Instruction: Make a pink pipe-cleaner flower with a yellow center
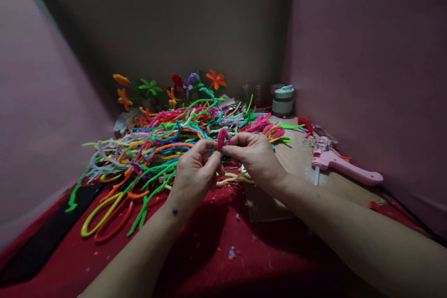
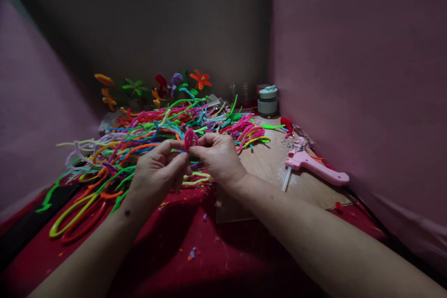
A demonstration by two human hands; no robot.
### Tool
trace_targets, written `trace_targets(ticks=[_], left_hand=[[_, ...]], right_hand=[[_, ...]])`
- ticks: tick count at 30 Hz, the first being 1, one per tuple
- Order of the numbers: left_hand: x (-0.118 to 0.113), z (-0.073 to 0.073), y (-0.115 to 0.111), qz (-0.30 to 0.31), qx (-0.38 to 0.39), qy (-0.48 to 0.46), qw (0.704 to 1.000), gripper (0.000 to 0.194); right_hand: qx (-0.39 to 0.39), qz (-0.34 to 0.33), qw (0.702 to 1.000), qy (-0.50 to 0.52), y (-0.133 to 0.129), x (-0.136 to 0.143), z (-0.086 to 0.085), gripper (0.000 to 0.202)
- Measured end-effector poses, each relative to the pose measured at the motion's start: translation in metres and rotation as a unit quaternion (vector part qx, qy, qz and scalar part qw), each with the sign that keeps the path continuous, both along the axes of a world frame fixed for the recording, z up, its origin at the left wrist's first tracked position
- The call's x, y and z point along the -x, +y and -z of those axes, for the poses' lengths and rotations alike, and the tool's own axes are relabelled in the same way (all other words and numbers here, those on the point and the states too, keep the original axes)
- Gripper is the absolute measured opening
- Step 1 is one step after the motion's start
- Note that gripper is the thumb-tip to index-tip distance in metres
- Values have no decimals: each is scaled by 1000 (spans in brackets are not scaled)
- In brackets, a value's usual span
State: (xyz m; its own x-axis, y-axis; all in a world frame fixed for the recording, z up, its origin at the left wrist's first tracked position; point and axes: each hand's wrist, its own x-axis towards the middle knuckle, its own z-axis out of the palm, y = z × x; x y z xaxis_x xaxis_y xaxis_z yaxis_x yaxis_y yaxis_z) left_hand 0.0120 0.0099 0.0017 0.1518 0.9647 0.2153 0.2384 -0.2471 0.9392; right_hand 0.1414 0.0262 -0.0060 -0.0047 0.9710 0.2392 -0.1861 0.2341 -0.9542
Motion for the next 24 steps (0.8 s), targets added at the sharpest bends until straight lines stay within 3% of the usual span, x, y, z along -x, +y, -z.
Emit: trace_targets(ticks=[9, 19, 24], left_hand=[[2, 1, 1, -30, -57, 38, 997, 7], [0, 3, 0, -2, -24, 16, 1000, 12], [-1, -4, -2, -5, -1, -7, 1000, 12]], right_hand=[[0, -51, 998, -31, 0, -4, -3, 24], [-59, 7, 988, -140, 3, -4, 3, 34], [-34, -51, 996, -68, 3, -3, 1, 21]])
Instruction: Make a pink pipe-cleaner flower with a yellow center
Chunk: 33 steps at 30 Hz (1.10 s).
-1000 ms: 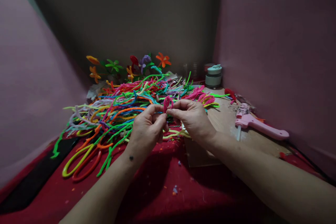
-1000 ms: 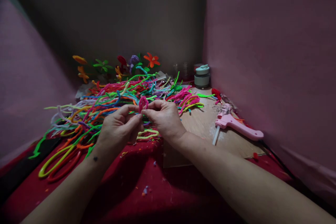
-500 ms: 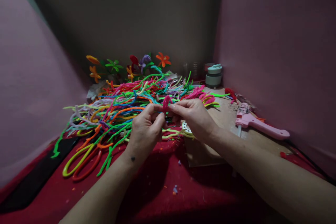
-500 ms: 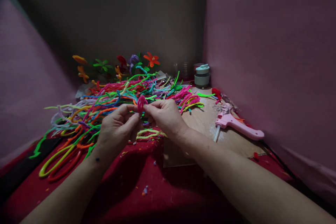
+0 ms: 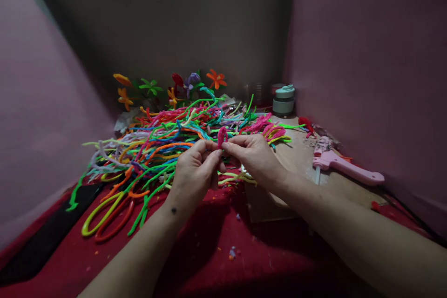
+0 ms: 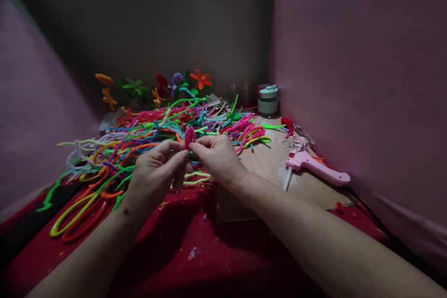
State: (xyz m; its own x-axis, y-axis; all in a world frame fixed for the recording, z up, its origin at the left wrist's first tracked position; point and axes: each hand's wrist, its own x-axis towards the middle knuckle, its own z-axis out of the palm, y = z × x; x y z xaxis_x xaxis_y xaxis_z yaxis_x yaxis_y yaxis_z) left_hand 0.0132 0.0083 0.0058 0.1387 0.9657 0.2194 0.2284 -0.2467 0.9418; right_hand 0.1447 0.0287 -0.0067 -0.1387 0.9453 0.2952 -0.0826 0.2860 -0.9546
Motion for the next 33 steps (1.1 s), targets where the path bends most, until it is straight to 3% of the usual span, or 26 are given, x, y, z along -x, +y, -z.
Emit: trace_targets(ticks=[4, 11, 15, 23, 29, 33], left_hand=[[0, -3, 0, 12, 25, 11, 1000, 12], [3, -2, 2, 47, 81, 27, 995, 15], [3, -3, 3, 57, 96, 18, 994, 15], [1, -1, 3, 13, 52, -29, 998, 16], [3, -3, 5, -1, 67, -2, 998, 17], [12, -7, 10, -38, 36, 5, 999, 22]], right_hand=[[29, -1, 993, 116, 3, -4, -4, 20], [111, -49, 974, 192, 10, -6, 1, 14], [118, -52, 965, 227, 11, -5, 3, 13], [105, -93, 976, 164, 2, 4, 2, 16], [123, -61, 978, 157, 3, 5, 5, 11], [110, -36, 987, 109, 5, 3, 5, 13]])
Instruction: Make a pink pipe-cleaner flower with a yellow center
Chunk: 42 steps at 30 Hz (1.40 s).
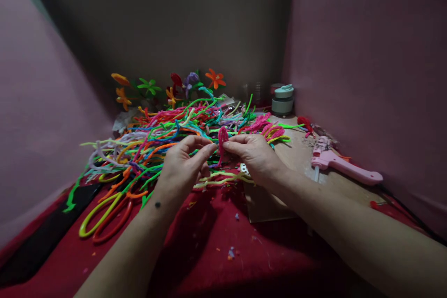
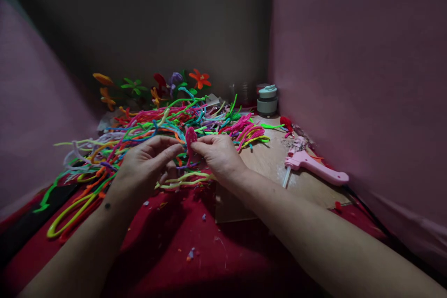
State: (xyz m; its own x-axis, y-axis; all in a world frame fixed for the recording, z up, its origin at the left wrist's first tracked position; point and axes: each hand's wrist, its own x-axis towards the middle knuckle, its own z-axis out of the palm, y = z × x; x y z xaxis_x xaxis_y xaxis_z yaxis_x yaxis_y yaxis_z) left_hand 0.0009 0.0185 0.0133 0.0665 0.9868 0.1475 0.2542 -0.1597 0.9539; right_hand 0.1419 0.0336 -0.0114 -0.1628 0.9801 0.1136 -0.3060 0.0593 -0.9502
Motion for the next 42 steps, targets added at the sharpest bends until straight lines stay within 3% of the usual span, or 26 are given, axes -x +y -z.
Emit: trace_targets(ticks=[9, 15, 19, 22, 25, 29, 34, 39, 42], left_hand=[[4, 6, 3, 63, 49, -117, 990, 22], [4, 4, 2, 44, 52, -139, 988, 16], [2, 5, 1, 33, 44, -123, 991, 17], [4, 4, 2, 37, -8, -93, 995, 19], [8, 0, 4, 37, -136, 37, 989, 23], [15, -9, 5, 102, -271, 257, 922, 9], [22, -14, 6, 200, -285, 366, 863, 15], [21, -10, 2, 219, -390, 482, 754, 19], [17, -7, -3, 203, -406, 556, 697, 18]], right_hand=[[3, -81, 994, -78, -9, 3, -4, 23], [-3, -85, 995, -59, -9, 2, -3, 10], [7, -72, 993, -95, -8, 2, -2, 15], [-6, -75, 992, -99, -7, 2, -2, 17], [-12, -87, 988, -129, -6, 0, -3, 16], [-8, -102, 976, -191, -5, -3, -4, 15], [-3, -120, 956, -267, -7, -5, -6, 19], [-4, -136, 937, -321, -3, -7, -5, 21], [6, -164, 939, -303, 1, -10, -4, 22]])
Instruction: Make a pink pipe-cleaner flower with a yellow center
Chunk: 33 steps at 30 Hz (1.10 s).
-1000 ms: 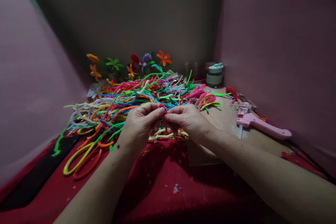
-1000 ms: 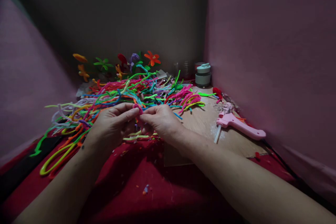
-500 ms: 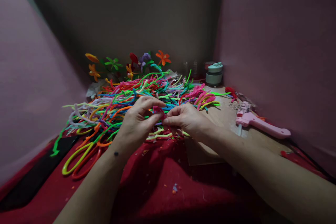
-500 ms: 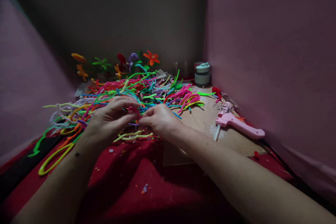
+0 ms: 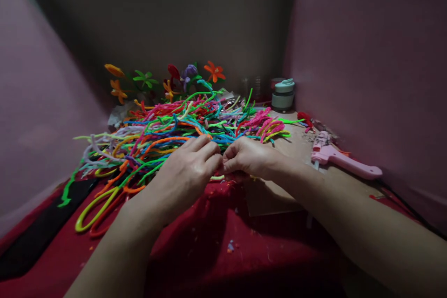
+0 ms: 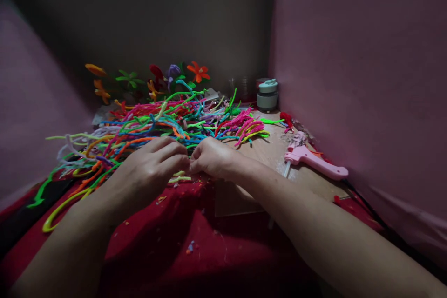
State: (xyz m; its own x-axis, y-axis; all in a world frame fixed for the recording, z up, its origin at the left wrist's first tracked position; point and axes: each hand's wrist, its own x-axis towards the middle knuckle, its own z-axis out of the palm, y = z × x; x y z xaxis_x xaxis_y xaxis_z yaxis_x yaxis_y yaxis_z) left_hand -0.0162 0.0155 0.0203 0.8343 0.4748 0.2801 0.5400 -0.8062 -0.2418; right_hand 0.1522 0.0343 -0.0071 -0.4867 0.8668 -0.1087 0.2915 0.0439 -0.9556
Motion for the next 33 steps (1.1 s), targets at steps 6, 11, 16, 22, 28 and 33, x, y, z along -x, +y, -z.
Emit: trace_targets(ticks=[6, 11, 16, 22, 28, 33], left_hand=[[-3, 3, -2, 2, 4, 6, 1000, 17], [-1, 8, 0, 6, 34, -22, 999, 18], [1, 14, 4, -13, 65, -38, 997, 16], [1, 7, 10, -72, 157, -250, 953, 10], [-1, 3, 11, -198, 438, -479, 735, 24], [-4, 12, 11, -165, 529, -539, 635, 23]], right_hand=[[43, -42, 997, 49, 2, -6, -5, 18], [49, -43, 997, 48, 1, -7, -4, 17], [43, -6, 999, 2, -2, -1, -2, 21], [25, 28, 997, 71, -6, 3, -5, 20], [17, 47, 988, 143, -5, 4, -5, 21], [5, 49, 989, 141, -6, 7, -2, 19]])
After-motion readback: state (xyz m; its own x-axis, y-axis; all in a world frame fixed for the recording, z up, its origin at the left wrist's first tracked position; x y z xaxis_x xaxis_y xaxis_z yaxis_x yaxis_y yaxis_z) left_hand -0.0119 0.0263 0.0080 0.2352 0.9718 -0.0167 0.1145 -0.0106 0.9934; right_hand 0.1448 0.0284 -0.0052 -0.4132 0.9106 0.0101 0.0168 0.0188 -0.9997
